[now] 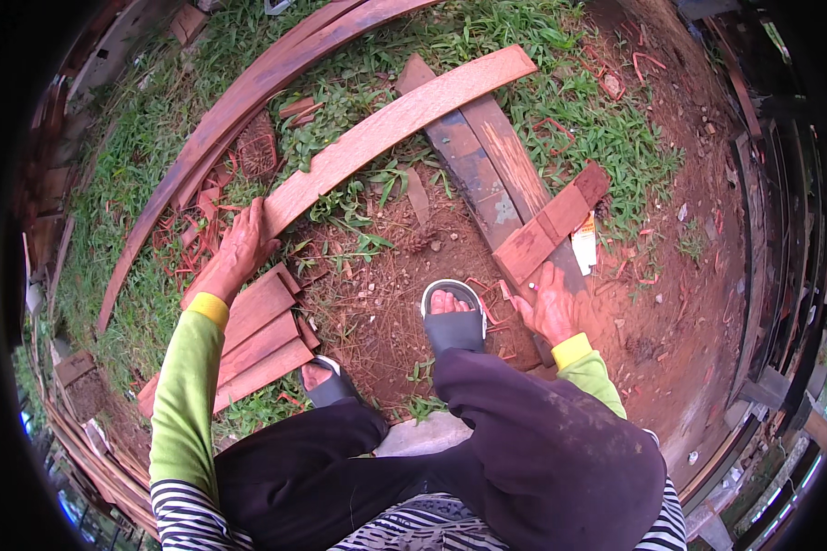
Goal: The person measures wooden planks with a tape measure and marks them with a red marker. They repeatedly pick up planks, align them, measure lengths, and mark cut lines on the ground.
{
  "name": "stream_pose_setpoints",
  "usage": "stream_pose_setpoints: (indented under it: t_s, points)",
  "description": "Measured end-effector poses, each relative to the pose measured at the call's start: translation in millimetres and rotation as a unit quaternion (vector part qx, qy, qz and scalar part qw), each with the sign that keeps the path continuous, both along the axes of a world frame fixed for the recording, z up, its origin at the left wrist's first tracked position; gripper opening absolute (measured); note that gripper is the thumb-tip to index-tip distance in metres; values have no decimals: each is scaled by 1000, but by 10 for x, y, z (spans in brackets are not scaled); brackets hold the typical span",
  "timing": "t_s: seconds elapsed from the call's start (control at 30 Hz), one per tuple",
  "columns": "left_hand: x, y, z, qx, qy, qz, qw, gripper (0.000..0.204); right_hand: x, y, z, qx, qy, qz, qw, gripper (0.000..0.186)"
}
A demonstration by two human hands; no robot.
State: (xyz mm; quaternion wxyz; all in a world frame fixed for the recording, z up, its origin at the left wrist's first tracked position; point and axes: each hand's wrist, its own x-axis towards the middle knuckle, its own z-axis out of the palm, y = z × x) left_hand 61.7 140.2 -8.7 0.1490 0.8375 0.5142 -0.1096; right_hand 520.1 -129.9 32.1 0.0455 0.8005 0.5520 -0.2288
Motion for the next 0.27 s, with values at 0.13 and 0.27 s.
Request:
stream_pose_setpoints:
  t_s: [0.13, 0.27]
  points:
    - [178, 66, 143, -28, 84, 13, 996, 85, -59, 127, 125, -22, 3, -18, 1000, 78]
    - [205, 72, 137, -6, 26, 32, 999, 83, -4, 89, 61, -6, 31, -39, 999, 81]
